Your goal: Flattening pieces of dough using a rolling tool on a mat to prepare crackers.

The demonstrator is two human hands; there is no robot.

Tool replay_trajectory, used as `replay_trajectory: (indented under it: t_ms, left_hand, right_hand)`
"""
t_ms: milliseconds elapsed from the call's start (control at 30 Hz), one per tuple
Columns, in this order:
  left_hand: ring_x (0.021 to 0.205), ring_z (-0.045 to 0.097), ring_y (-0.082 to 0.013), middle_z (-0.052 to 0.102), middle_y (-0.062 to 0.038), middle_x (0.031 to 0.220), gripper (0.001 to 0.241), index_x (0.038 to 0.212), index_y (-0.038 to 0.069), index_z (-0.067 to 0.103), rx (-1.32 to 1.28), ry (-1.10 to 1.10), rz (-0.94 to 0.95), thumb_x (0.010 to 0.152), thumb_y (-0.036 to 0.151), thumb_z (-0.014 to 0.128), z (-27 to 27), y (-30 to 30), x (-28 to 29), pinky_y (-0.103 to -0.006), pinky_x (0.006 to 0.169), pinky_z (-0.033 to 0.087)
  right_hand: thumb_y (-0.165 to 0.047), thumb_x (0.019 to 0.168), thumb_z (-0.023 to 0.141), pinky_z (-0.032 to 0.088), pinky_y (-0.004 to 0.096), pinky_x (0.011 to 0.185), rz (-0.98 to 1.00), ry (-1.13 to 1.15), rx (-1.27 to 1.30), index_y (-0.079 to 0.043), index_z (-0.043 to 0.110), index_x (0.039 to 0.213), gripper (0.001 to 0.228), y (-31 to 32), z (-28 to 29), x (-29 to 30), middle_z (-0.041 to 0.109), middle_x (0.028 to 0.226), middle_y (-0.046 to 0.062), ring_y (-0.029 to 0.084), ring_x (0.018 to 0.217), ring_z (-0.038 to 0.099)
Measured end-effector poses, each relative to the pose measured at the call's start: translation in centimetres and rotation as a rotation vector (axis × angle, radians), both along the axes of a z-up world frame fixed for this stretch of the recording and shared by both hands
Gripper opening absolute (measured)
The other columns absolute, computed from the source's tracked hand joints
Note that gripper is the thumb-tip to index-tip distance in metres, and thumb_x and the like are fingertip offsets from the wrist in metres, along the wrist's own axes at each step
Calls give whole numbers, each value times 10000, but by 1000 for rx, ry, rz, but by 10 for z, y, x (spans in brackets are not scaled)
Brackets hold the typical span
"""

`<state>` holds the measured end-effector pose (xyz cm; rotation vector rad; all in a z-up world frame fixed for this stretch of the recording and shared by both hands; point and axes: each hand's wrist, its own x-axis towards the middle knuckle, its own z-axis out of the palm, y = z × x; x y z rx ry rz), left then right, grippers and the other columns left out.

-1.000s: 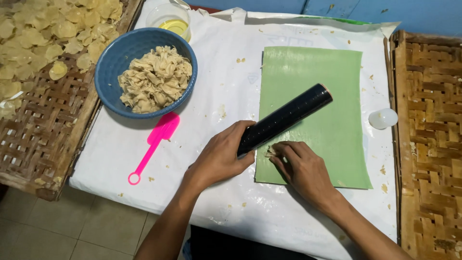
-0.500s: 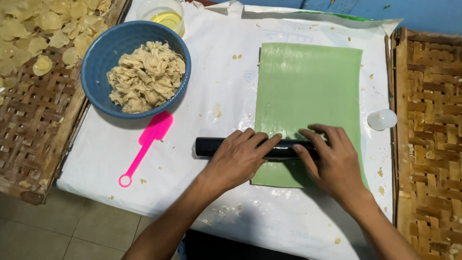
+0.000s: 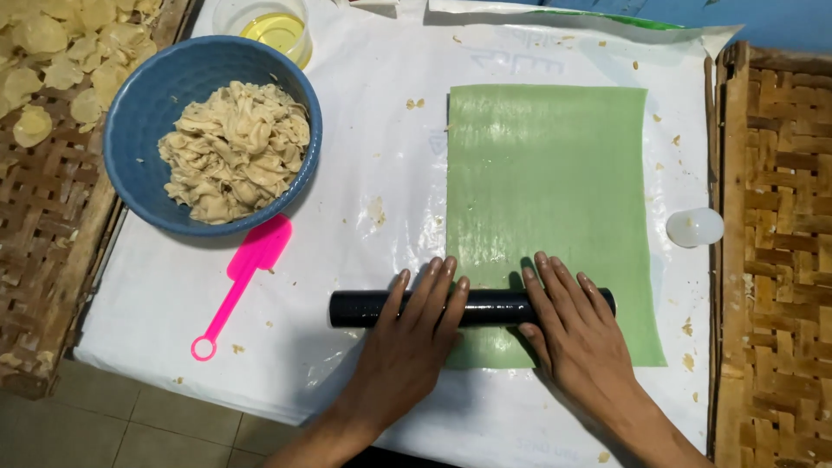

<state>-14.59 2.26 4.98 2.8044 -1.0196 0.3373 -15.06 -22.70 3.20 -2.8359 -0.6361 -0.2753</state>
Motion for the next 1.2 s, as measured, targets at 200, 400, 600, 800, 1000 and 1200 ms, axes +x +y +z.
replay_trajectory:
  t_ms: [200,400,600,800,1000,1200]
  left_hand:
    - [1515,271,-364,346,-251,1591,714,1473,-98,443,-112,147,57,1033,461,496,-7,-9,31,-618,1214,189]
    - [1480,296,-460,377,-306,1570,701,1440,-14,479,-146,-50,60,1016,544,484,-17,-8,88,-618,1171,205]
    - [1079,587,-297,640,-156,1115,654,1471,38,528,-110,306,1,933,371,690,-12,14,62,-460,966,465]
    - [933,604,-273,654,-124,992,561,1345,21,603,-159,36,-32,900,332,745,28,18,50,-448,864,473]
    - [923,629,-265,667,-133,997,540,1369,-13,610,-172,31,-57,931,286,713,15,9,1,-438,855,504]
    - [1188,606,-314,635,-193,1244,487,1418,37,557,-199,49,18,948,147,621,-18,2,-15,-529,1005,449]
  right_hand:
    - [-315,1030,455,302,455,1215,-33,107,-26,-54,429,1526,561,-1,6,31,412,1593,143,337,1508,354]
    - [-348,1083,347,243,513,1169,-96,190,32,-16,407,1554,580,-4,4,82,290,1599,325,445,1480,251]
    - [-297,1131,402,341,525,1181,-225,82,226,48,536,1437,480,-8,2,90,400,1577,325,467,1493,350]
    - [-229,1067,522,444,505,1117,-119,-7,180,13,585,1392,410,4,47,58,525,1498,242,416,1404,496]
    - [-290,984,554,405,494,1118,-69,-1,52,-1,550,1421,524,-2,25,5,512,1491,239,390,1404,466]
    - [-320,956,546,350,497,1173,-70,-40,-27,9,472,1480,624,-7,-5,-7,467,1542,203,362,1434,441]
